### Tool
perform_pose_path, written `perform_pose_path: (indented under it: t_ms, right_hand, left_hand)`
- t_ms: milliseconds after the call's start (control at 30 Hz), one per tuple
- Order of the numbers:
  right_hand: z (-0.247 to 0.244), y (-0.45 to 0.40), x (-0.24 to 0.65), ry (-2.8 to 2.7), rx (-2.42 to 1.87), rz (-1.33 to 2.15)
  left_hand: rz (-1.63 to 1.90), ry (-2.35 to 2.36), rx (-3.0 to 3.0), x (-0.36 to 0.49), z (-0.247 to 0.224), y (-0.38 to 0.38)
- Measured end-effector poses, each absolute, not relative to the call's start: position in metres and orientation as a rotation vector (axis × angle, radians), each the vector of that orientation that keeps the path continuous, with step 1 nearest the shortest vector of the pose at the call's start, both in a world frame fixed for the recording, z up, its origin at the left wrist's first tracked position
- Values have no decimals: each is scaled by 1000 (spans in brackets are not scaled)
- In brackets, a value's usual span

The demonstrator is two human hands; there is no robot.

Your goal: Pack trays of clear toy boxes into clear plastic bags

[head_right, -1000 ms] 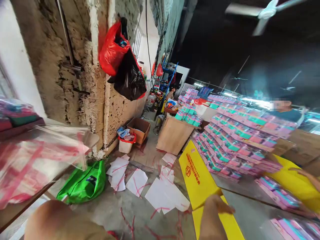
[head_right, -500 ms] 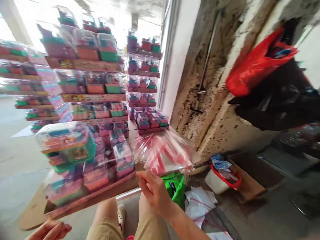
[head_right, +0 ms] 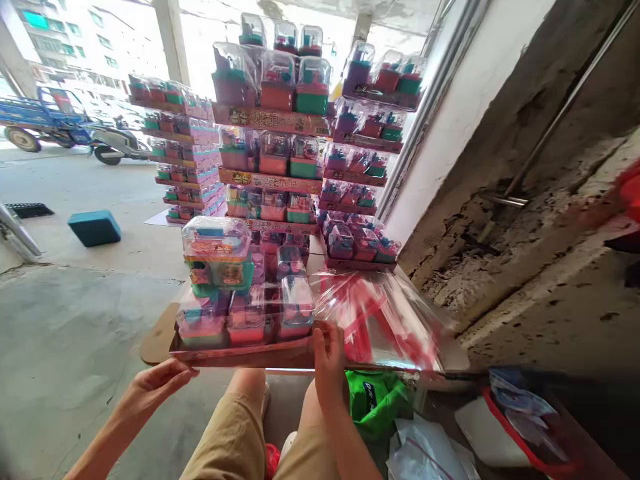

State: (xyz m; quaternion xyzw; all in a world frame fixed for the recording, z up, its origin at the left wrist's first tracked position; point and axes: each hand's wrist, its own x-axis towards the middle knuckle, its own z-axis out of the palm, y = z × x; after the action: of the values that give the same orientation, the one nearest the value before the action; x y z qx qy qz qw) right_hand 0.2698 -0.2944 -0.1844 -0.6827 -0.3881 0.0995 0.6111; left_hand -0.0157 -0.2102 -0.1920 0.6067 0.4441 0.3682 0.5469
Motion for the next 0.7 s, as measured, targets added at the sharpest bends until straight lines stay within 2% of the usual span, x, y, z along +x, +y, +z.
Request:
perform_pose_path:
  t_ms: [133, 300, 700]
  right_hand:
    - [-153, -282, 274, -1151, -1544, -35]
    - [-133, -268, 273, -1502, -1516, -20]
    - [-142, -283, 265, -1291, -1471, 95]
  left_hand:
    - [858, 1023, 1506, -18, -194, -199]
    - [836, 989, 1538, -20, -192, -193]
    - [833, 933, 1506, -21, -196, -164]
